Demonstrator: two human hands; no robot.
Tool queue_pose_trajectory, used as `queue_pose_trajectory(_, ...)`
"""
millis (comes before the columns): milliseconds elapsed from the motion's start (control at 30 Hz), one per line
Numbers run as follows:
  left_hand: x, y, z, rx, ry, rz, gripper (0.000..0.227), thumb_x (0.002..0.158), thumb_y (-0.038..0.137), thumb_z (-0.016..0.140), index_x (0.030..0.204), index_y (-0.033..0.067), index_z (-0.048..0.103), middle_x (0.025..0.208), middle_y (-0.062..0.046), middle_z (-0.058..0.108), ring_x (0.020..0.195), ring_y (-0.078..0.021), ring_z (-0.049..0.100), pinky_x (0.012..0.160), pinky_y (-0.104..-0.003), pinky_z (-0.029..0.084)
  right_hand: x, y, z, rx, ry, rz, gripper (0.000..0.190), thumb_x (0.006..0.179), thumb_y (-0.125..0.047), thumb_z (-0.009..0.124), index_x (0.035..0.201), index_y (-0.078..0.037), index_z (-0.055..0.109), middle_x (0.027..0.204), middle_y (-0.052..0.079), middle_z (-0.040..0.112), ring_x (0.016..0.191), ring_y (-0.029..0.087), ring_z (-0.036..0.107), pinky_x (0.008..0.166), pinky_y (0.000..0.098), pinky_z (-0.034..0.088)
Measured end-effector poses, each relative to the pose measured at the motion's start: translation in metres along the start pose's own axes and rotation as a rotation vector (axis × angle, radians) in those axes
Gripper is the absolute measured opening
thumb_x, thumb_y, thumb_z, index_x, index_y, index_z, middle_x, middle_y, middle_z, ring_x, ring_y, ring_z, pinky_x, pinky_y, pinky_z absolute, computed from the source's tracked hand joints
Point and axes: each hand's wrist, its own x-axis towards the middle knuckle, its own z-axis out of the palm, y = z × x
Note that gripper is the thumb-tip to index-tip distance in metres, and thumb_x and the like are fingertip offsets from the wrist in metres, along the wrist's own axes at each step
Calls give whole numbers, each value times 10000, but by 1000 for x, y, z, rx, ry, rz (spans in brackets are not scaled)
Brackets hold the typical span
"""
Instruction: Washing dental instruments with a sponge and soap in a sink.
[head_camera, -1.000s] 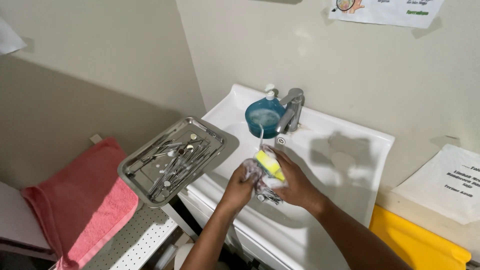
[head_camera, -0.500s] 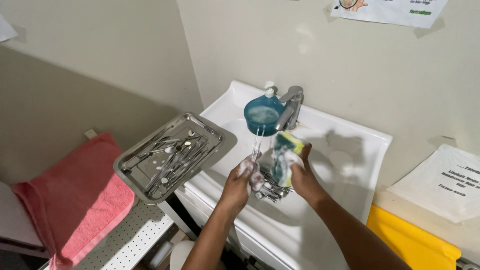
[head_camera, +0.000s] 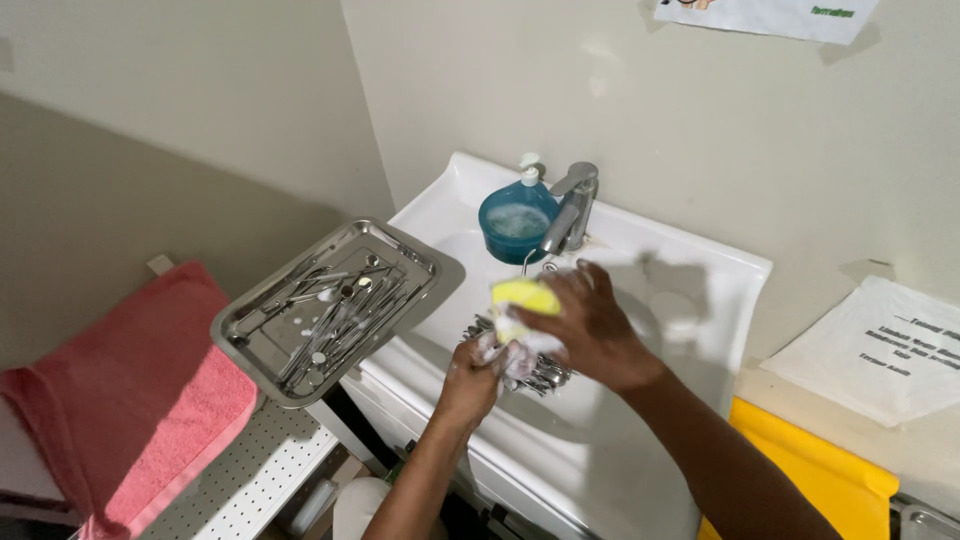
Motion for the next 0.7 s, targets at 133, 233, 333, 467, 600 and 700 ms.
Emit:
queue_pose_trajectory(133,-1,-2,7,-57,-160,149,224,1014,53,626,1204,-66,631,881,-108,685,748,-162,649,646,-278,559,15,16,-22,-202,71,251,720,671,-116,860,1349,-263,668,1272,204,605,1150,355,557,966,559,366)
queue_pose_trajectory(233,-4,3,10,-96,-177,175,253,1002,37,606,1231,-59,649,887,-99,686,743,-163,669,652,-284,579,10,21,-24,-132,-4,412,615,819,-79,785,1383,-271,636,1226,140,661,1103,297,608,967,492,442)
queue_pose_trajectory(333,1,-5,4,-13,-132,240,300,958,-8,577,1243,-57,658,954,-108,724,794,-161,705,698,-284,595,0,3,-24,-50,-115,176,667,746,-84,782,1344,-340,635,1219,116,671,1096,283,608,991,468,471)
queue_pose_trajectory(467,-11,8,6,181,-132,373,354,936,-60,533,1270,-77,651,1058,-144,765,888,-164,752,786,-285,616,-13,1,-13,-121,-92,-123,765,620,-116,836,1337,-310,654,1224,187,642,1121,337,577,963,507,445)
queue_pose_trajectory(600,-14,12,9,172,-160,291,368,968,-20,536,1329,-51,596,1093,-125,750,906,-176,774,800,-289,637,1,23,-28,-215,50,-139,659,764,-208,846,1388,-239,637,1197,165,641,1110,333,577,906,564,404)
queue_pose_trajectory(700,-13,9,10,202,-175,351,398,952,-40,547,1345,-63,603,1093,-138,757,935,-192,758,834,-298,619,16,22,-49,-421,16,130,676,745,-138,805,1388,-267,643,1272,198,636,1132,301,580,966,524,412)
